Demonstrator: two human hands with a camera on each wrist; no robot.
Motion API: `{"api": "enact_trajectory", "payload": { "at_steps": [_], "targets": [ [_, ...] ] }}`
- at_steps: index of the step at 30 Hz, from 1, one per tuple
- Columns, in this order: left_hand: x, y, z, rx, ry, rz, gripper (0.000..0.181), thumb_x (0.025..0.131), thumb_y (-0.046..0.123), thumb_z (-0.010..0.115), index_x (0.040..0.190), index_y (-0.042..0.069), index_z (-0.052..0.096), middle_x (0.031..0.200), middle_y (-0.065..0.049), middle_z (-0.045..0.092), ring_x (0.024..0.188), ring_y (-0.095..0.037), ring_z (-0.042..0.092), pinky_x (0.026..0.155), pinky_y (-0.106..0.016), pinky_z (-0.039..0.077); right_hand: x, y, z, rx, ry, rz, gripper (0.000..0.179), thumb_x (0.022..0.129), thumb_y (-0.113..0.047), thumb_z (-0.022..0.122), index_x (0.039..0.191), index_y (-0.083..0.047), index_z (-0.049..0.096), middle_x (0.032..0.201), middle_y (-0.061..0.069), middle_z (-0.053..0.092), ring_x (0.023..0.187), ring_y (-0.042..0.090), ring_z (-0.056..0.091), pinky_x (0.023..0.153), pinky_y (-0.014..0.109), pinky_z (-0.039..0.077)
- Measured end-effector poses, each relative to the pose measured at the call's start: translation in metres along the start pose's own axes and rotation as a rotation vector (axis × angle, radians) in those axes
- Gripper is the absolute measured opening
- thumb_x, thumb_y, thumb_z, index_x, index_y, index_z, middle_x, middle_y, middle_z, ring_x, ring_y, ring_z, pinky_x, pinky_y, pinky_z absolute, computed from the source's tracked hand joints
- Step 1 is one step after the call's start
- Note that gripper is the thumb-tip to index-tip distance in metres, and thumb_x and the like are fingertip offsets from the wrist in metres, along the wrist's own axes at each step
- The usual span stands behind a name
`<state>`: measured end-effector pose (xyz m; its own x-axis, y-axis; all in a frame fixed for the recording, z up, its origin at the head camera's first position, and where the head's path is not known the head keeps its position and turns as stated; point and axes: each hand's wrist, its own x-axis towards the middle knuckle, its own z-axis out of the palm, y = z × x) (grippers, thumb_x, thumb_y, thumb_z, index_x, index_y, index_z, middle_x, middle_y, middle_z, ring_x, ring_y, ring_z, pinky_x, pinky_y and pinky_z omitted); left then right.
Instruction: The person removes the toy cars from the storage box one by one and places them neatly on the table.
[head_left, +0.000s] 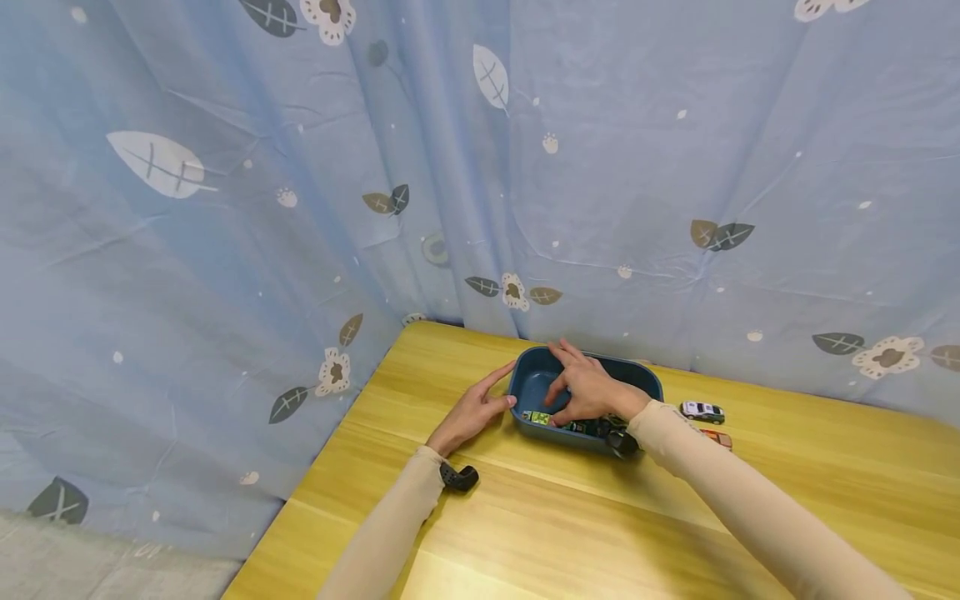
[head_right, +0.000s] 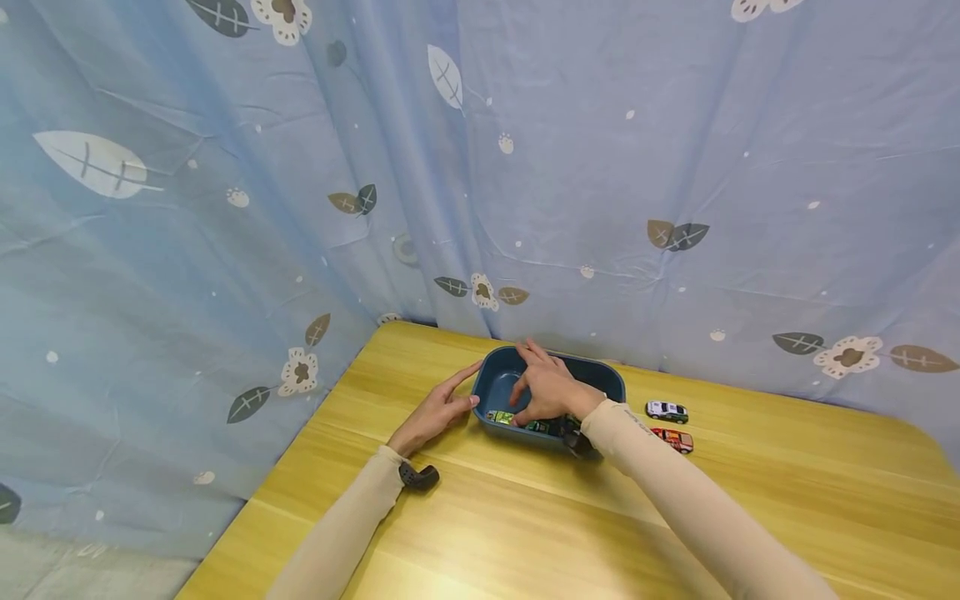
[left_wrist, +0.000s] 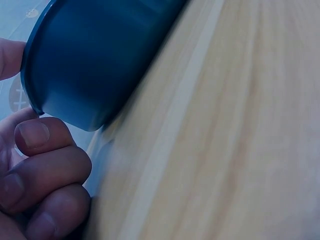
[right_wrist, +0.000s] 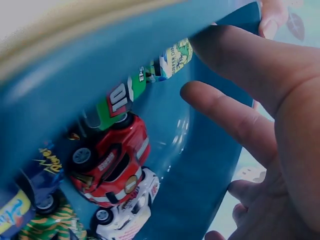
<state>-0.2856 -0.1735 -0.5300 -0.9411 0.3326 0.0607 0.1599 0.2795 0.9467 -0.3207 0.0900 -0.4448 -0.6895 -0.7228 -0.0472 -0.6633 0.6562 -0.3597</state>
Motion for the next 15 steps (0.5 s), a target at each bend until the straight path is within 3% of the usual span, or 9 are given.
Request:
{"api": "enact_trajectory", "payload": {
  "at_steps": [15],
  "targets": [
    [0.001, 0.0, -0.001, -0.022, -0.029, 0.008, 0.065, 0.107, 0.035, 0.065, 0.164, 0.045, 0.037, 0.054, 0.007, 0.036, 0.044, -0.012, 0.032, 0.052, -0.026, 0.033, 0.018, -0.024, -0.001, -0.271, -0.096, -0.033, 0.013, 0.08, -0.032, 0.094, 0.086, -0.025, 0.086, 0.173, 0.026, 0.023, 0.163, 0.048, 0.012, 0.121, 0.07, 0.029]
  ]
}}
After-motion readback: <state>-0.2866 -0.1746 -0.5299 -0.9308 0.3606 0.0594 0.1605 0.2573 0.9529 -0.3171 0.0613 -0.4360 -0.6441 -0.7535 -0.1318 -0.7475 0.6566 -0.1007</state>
